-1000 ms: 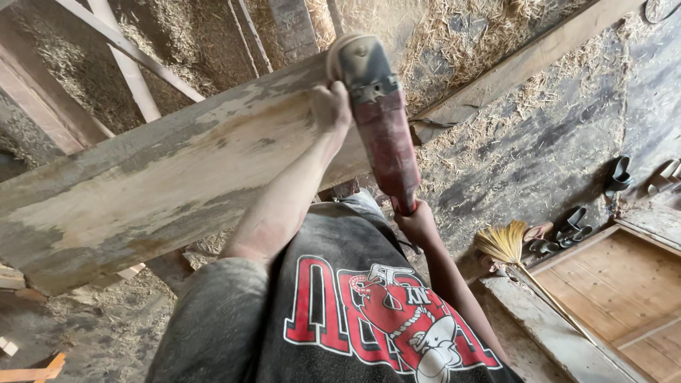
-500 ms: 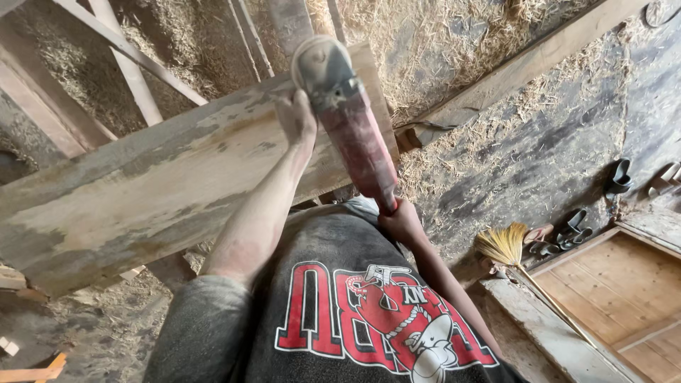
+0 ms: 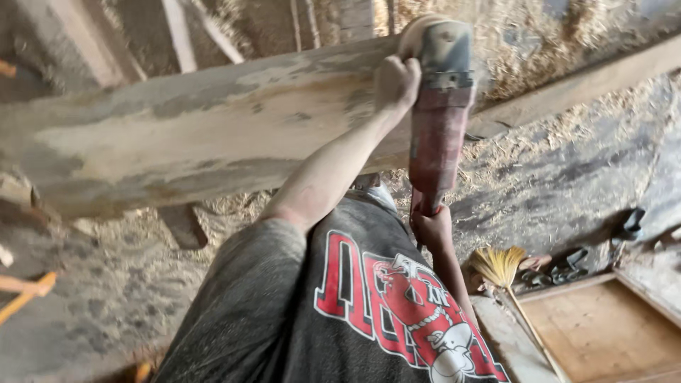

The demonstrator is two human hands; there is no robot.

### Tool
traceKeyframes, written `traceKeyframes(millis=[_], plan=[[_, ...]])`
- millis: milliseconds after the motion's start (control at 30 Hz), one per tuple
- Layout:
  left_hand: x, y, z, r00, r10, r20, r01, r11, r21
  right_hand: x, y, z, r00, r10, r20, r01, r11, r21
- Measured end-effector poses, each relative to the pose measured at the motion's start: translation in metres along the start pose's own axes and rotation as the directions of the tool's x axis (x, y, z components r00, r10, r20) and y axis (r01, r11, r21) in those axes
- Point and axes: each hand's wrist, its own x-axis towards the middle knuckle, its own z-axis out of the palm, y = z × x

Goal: The person uses a handheld electric sander to smooth the surface of a large wooden plank resting on a workbench. They move the sander back and forth across the plank's surface, generating sawdust, and then set the tool down on the floor.

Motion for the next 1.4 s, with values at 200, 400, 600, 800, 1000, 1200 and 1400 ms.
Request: traceKeyframes(millis=[200,400,600,800,1000,1200,1400], plan=[[0.001,-0.017,-0.055,0.999,-0.037,0.023,0.040,0.987,-0.156,-0.007,-0.008,0.030,0.987,-0.134,0.085,0.139,0.989,-0.053],[0.019,-0.065,-0.125,1.000,-0.025,-0.019,0.020,0.970,-0.241,-0.021,-0.008,0.088,0.987,-0.132,0.096,0.154,0.945,-0.287],[0.045,-0.148,-0.227,0.989,-0.125,-0.076,0.098,0.951,-0.292,-0.034,-0.003,0.177,0.947,-0.268,0.176,0.318,0.853,-0.414],[0.048,-0.257,-0.341,0.942,-0.026,-0.335,-0.125,0.898,-0.422,-0.061,-0.008,0.277,0.940,-0.235,0.247,0.337,0.755,-0.562],[0.036,-0.329,-0.454,0.889,-0.378,-0.257,0.145,0.766,-0.626,-0.095,-0.045,0.345,0.680,-0.575,0.455,0.730,0.471,-0.495],[-0.004,-0.340,-0.480,0.856,-0.417,-0.307,0.050,0.658,-0.752,-0.109,-0.052,0.351,0.883,-0.131,0.450,0.450,0.505,-0.737],[-0.019,-0.306,-0.417,0.866,-0.463,-0.187,0.189,0.651,-0.735,-0.102,-0.027,0.295,0.879,-0.247,0.408,0.468,0.610,-0.639]])
